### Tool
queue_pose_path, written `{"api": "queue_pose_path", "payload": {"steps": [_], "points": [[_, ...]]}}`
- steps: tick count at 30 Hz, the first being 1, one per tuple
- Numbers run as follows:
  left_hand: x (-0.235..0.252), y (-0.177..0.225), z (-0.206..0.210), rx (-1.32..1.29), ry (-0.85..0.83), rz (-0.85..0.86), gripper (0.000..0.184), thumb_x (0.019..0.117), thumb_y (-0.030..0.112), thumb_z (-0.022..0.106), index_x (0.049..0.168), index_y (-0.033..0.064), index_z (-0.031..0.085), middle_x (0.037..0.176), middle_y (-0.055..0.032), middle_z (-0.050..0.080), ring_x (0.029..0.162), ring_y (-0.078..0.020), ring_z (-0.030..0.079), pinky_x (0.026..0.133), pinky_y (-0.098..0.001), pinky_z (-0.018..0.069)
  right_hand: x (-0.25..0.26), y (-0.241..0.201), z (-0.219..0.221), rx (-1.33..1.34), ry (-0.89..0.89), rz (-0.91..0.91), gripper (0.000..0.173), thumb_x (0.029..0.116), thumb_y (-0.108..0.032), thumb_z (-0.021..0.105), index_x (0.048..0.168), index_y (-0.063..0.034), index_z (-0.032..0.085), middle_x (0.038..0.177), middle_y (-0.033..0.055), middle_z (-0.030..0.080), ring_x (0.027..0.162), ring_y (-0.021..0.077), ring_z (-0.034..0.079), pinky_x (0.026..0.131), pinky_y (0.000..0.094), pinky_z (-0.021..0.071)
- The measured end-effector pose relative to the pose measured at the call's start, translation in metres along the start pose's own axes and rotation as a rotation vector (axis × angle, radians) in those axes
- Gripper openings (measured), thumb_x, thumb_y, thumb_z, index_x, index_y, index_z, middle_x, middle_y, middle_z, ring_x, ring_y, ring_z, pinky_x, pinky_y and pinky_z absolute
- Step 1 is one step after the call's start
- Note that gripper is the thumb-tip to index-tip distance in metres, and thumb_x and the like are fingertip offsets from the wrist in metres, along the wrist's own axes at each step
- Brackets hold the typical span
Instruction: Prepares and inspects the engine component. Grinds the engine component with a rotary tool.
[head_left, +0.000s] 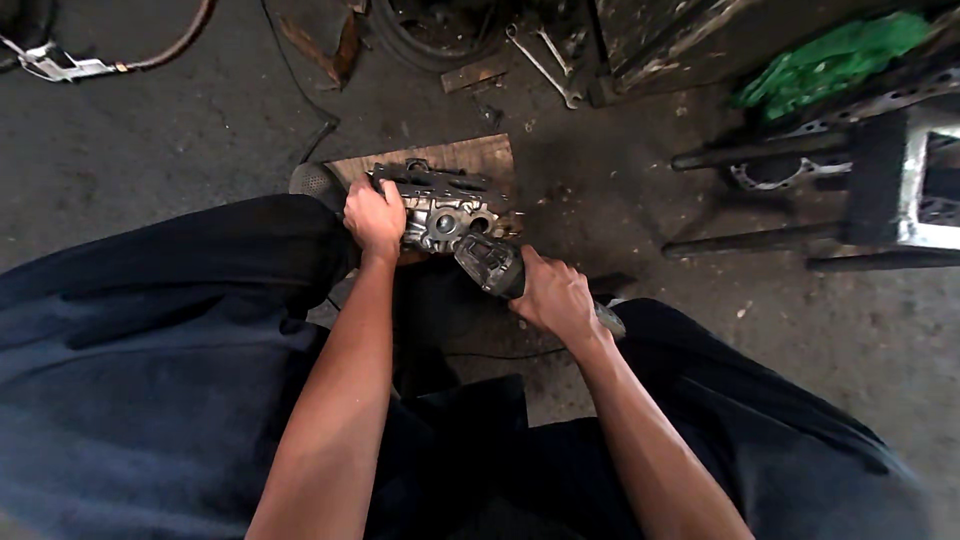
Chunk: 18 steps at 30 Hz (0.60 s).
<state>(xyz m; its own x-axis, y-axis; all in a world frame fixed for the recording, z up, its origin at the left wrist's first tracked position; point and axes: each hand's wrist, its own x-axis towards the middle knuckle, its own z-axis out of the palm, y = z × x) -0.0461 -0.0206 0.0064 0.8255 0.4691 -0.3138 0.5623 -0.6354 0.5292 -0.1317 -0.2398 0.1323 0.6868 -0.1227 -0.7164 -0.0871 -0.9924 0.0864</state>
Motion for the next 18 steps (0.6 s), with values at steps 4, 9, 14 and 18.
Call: {"api": "queue_pose_path", "payload": {"steps": [4,9,14,18], "points": [[-0.0009,0.0010,-0.0012,0.003,-0.001,-0.001,0.047,0.1030,0.036,0.040,0.124,0.0032,0.066,0.120,-0.0226,0.070,0.113,-0.0410,0.067,0.089,-0.0654,0.0504,0.0040,0.0025,0.0015,0.016,-0.001,0.011,0.073,0.0793,-0.035,0.082,0.142,-0.0131,0.051,0.116,0.0183,0.070,0.106,0.0393,0.069,0.083,0.0586,0.0545],[0.0002,0.0016,-0.0005,-0.005,0.000,-0.012,0.046,0.1033,0.036,0.041,0.124,0.0030,0.066,0.119,-0.0222,0.070,0.113,-0.0410,0.067,0.089,-0.0649,0.0504,0.0080,0.0051,0.0064,0.013,0.018,0.006,0.073,0.0792,-0.034,0.082,0.141,-0.0125,0.051,0.114,0.0186,0.070,0.105,0.0391,0.070,0.083,0.0582,0.0547],[0.0000,0.0034,-0.0008,0.009,0.011,-0.007,0.045,0.1025,0.036,0.040,0.119,0.0035,0.067,0.116,-0.0223,0.071,0.110,-0.0402,0.068,0.087,-0.0649,0.0505,0.0060,0.0092,0.0077,0.022,0.006,-0.004,0.074,0.0787,-0.036,0.082,0.142,-0.0139,0.051,0.115,0.0179,0.070,0.105,0.0393,0.069,0.083,0.0586,0.0545],[0.0003,0.0030,-0.0014,0.001,-0.002,-0.008,0.048,0.1033,0.037,0.040,0.123,0.0022,0.066,0.118,-0.0237,0.070,0.114,-0.0423,0.067,0.090,-0.0660,0.0498,0.0022,0.0089,0.0072,0.048,0.023,-0.023,0.073,0.0781,-0.034,0.083,0.141,-0.0128,0.052,0.114,0.0187,0.071,0.105,0.0404,0.069,0.082,0.0597,0.0543]]}}
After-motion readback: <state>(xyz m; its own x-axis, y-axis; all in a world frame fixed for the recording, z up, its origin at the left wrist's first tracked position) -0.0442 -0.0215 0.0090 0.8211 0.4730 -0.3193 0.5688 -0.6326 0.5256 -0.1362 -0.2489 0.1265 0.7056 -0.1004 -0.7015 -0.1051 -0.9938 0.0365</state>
